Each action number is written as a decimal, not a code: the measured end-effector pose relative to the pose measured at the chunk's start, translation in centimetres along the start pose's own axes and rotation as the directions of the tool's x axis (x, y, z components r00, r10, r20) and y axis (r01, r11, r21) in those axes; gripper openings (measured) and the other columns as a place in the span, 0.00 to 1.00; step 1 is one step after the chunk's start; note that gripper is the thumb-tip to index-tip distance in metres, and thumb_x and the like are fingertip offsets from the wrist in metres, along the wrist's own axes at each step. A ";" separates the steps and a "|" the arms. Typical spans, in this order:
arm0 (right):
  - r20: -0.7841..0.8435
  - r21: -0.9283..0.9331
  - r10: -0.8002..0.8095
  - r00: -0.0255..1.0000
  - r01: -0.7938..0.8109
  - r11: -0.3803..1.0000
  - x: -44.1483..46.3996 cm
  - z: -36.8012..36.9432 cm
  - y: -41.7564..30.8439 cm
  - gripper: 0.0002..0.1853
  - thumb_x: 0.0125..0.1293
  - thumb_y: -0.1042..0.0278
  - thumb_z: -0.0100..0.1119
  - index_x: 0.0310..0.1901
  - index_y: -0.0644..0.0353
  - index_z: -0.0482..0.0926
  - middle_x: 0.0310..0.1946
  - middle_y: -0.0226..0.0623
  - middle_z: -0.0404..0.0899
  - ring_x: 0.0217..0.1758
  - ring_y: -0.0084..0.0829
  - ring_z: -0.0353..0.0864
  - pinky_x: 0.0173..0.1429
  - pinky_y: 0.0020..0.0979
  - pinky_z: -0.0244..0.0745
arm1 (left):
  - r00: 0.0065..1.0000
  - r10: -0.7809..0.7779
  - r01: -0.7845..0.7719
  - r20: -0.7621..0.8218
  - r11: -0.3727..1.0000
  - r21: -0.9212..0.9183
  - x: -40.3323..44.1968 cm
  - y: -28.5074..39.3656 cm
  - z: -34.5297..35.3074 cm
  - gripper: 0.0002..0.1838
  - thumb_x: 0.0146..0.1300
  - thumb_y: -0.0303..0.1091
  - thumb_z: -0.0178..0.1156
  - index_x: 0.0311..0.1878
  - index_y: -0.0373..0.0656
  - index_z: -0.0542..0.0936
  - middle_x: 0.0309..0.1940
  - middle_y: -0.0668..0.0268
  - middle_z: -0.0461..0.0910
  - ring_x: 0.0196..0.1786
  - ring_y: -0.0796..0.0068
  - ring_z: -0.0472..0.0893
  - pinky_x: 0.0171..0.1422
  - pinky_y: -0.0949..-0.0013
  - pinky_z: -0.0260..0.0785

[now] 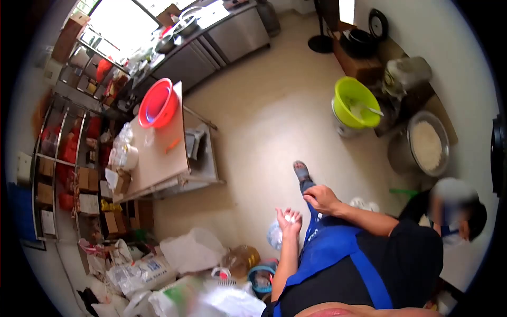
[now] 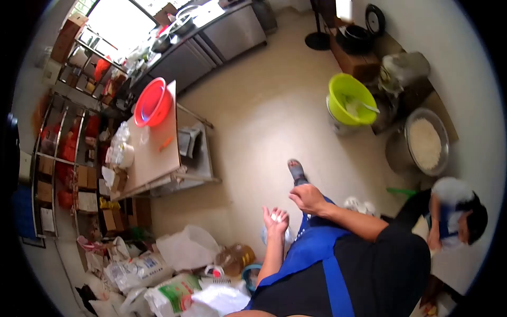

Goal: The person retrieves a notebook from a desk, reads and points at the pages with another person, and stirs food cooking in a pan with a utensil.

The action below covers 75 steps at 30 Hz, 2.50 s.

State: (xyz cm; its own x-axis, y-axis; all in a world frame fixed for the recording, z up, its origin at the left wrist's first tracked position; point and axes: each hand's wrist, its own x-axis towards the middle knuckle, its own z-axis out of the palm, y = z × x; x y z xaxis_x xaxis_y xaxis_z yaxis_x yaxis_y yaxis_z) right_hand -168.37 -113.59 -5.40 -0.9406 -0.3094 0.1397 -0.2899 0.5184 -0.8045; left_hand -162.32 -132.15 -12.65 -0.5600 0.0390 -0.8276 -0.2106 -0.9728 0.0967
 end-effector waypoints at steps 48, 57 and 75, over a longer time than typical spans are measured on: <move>0.283 0.659 0.705 0.650 -0.666 0.349 164.2 -40.2 22.2 0.22 0.78 0.49 0.54 0.49 0.66 0.71 0.36 0.43 0.80 0.17 0.12 0.65 0.13 0.15 0.55 | 0.640 0.602 -0.515 -0.478 0.797 0.315 69.1 68.7 85.9 0.10 0.72 0.39 0.59 0.46 0.43 0.77 0.21 0.72 0.65 0.16 0.81 0.62 0.15 0.74 0.54; -0.425 -0.183 0.662 0.617 -0.775 0.605 165.8 -31.2 17.9 0.19 0.70 0.59 0.62 0.23 0.62 0.77 0.13 0.30 0.69 0.13 0.23 0.66 0.15 0.30 0.57 | 0.838 0.472 -0.326 -0.275 0.836 0.442 79.1 78.6 89.7 0.07 0.72 0.36 0.58 0.46 0.44 0.79 0.21 0.69 0.70 0.17 0.77 0.67 0.17 0.71 0.60; -0.538 -0.663 0.322 0.779 -0.628 0.408 165.0 -32.6 14.8 0.14 0.61 0.61 0.63 0.42 0.59 0.88 0.38 0.49 0.87 0.46 0.51 0.86 0.52 0.47 0.81 | 0.895 0.253 0.223 -0.367 0.460 0.860 80.6 87.7 83.5 0.07 0.72 0.36 0.50 0.38 0.46 0.73 0.24 0.65 0.74 0.21 0.72 0.70 0.24 0.64 0.62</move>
State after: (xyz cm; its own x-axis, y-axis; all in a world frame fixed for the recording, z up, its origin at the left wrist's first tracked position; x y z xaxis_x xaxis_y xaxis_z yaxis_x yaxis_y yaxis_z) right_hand -333.64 -130.94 24.55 -0.9209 0.3555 0.1601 0.3550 0.9343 -0.0328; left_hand -292.85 -195.25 -24.66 -0.2601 -0.2950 -0.9194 -0.9105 -0.2422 0.3352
